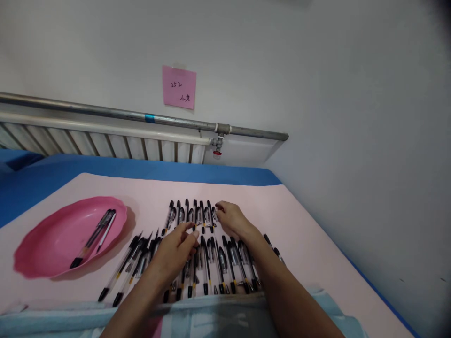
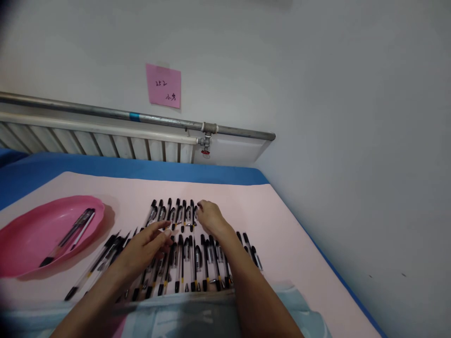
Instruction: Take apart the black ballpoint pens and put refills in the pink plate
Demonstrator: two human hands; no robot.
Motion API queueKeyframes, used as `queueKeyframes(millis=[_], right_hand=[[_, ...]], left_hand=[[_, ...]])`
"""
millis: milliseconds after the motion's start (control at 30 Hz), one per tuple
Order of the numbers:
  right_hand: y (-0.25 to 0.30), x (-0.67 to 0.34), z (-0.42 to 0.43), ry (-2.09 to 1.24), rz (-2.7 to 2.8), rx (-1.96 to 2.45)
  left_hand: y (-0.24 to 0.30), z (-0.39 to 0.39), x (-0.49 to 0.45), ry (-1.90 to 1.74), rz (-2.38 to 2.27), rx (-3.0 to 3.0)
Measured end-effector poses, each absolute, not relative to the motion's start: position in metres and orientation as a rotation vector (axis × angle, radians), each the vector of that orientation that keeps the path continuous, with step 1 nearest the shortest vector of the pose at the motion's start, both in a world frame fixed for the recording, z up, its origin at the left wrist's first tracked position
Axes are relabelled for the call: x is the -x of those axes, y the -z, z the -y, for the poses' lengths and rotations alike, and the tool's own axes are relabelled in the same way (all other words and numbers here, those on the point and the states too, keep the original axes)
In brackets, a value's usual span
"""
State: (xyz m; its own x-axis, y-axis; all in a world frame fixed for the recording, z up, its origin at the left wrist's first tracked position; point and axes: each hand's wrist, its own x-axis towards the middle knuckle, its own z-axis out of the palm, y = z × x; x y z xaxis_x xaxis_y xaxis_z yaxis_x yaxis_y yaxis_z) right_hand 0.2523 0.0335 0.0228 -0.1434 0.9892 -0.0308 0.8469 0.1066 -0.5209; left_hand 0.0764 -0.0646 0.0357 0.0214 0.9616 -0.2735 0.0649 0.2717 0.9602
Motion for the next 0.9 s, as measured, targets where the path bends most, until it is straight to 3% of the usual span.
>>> queueKeyframes(millis=[267,400,533,733,900], right_hand=[[-0.031,-0.247,-0.031,-0.546,2.095,1.772],[-0.052,-0.244,-0.025,-0.43,2.091,1.668],[-0.082,-0.235,-0.001,-0.332,2.131,1.439],[-0.114,-0.226,0.056,-0.376,2.152,1.225],[-0.1,-0.245,0.079,-0.393,2.12,1.243]], left_hand=[[-0.04,0.057,-0.053,-0.989,-1.498,-1.267],[-0.049,0.047,0.006,-1.039,-2.065,-1.418],[-0.047,0.045,0.064,-0.72,-2.648,-1.248],[-0.029,0.041,0.084,-0.556,-2.644,-1.121],[-0.024,0.038,0.085,-0.522,-2.606,-1.121]])
